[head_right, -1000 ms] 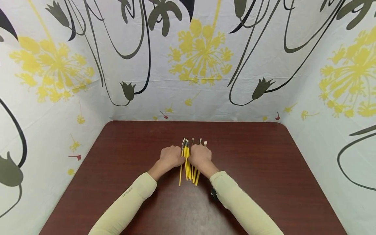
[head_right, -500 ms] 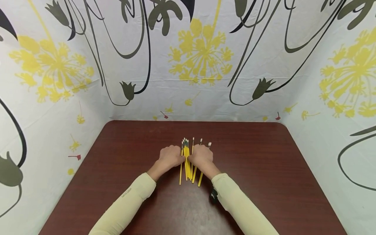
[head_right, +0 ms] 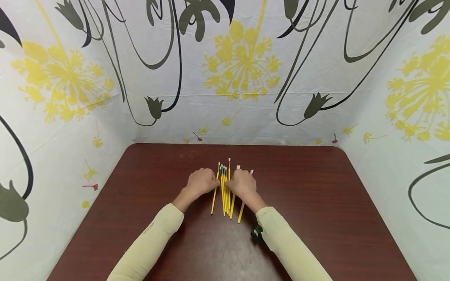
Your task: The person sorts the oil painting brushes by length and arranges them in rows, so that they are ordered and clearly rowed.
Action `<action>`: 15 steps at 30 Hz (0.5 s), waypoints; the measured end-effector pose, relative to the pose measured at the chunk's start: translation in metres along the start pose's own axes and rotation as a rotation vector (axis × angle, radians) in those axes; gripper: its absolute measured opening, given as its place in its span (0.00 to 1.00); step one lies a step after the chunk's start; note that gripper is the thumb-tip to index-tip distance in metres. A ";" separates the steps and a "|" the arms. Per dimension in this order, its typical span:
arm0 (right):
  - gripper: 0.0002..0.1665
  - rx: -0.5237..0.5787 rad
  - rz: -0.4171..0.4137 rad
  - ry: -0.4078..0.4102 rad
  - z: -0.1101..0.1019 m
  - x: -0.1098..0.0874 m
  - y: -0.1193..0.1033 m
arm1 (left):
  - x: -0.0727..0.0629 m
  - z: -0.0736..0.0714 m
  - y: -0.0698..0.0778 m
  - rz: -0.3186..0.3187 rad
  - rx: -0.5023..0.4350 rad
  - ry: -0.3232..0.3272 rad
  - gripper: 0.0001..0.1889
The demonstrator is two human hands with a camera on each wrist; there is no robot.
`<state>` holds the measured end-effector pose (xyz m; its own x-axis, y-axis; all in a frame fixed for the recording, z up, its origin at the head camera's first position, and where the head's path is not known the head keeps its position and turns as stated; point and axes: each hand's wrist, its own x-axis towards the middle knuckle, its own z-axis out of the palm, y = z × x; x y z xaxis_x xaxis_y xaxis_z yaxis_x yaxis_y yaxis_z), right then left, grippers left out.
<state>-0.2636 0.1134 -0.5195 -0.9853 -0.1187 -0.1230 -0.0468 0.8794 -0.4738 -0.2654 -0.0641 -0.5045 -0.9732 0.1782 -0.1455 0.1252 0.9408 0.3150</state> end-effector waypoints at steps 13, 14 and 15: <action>0.31 0.237 -0.131 -0.012 0.002 0.012 -0.006 | 0.009 -0.015 -0.019 0.030 -0.184 0.042 0.27; 0.32 0.248 -0.128 -0.016 0.002 0.013 -0.008 | 0.010 -0.016 -0.021 0.028 -0.191 0.045 0.27; 0.31 0.258 -0.121 -0.020 0.002 0.014 -0.009 | 0.011 -0.016 -0.022 0.026 -0.194 0.045 0.27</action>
<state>-0.2771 0.1031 -0.5183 -0.9715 -0.2268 -0.0683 -0.1175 0.7119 -0.6923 -0.2821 -0.0878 -0.4981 -0.9783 0.1846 -0.0941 0.1152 0.8620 0.4937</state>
